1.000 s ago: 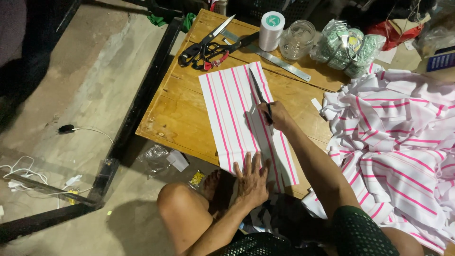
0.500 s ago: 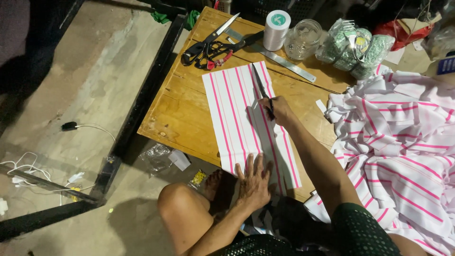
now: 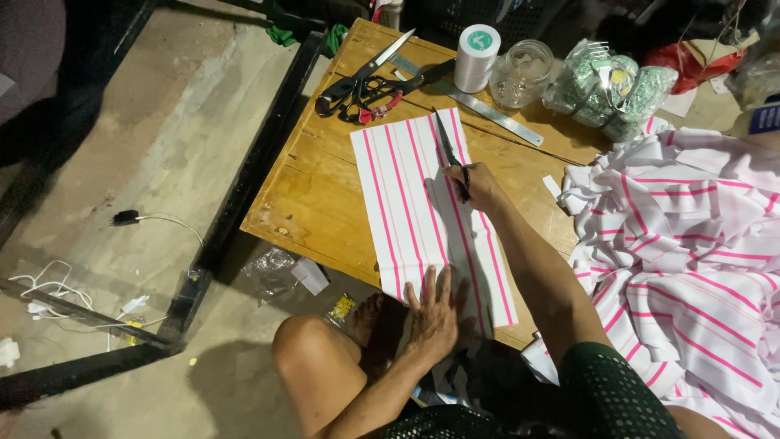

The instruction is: The person cuts a piece of white fabric with pink stripes into long strips using scissors. They hold the fabric flat on a wooden table, cut along the length, and then fold the resulting strips.

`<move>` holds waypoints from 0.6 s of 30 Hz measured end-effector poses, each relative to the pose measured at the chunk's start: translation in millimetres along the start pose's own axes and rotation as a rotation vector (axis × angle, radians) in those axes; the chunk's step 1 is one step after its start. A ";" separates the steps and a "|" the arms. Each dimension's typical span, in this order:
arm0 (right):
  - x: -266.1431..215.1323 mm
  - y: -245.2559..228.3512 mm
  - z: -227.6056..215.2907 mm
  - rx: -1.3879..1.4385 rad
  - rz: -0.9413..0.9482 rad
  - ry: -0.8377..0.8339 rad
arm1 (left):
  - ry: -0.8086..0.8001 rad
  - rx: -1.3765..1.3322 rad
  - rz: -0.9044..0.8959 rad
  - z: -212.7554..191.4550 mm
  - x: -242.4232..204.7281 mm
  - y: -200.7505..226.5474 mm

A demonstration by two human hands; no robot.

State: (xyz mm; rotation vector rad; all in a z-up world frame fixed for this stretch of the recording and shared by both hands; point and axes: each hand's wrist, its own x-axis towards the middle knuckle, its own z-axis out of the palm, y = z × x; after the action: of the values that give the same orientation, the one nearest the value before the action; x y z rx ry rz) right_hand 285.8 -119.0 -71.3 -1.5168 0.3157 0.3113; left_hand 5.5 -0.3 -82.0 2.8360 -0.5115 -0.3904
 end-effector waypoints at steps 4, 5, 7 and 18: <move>-6.4 -1.6 -6.2 -0.159 -0.092 -0.013 | -0.024 -0.039 0.001 -33.5 -7.2 6.4; -15.6 -3.3 -5.6 -0.097 -0.086 0.019 | 0.003 -0.046 0.006 -46.5 -11.4 8.7; -49.5 -3.8 -7.5 -0.035 -0.079 0.061 | 0.026 -0.053 0.019 -55.0 -15.2 11.2; -176.6 156.4 -61.9 -0.942 -0.020 0.012 | 0.475 -0.401 0.038 -2.3 -7.7 2.7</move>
State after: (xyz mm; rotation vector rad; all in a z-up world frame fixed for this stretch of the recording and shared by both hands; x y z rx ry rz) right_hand 61.7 -176.6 -148.1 -2.4447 0.1590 0.4694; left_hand -1.6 0.4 -77.4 2.4065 -0.3393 0.1741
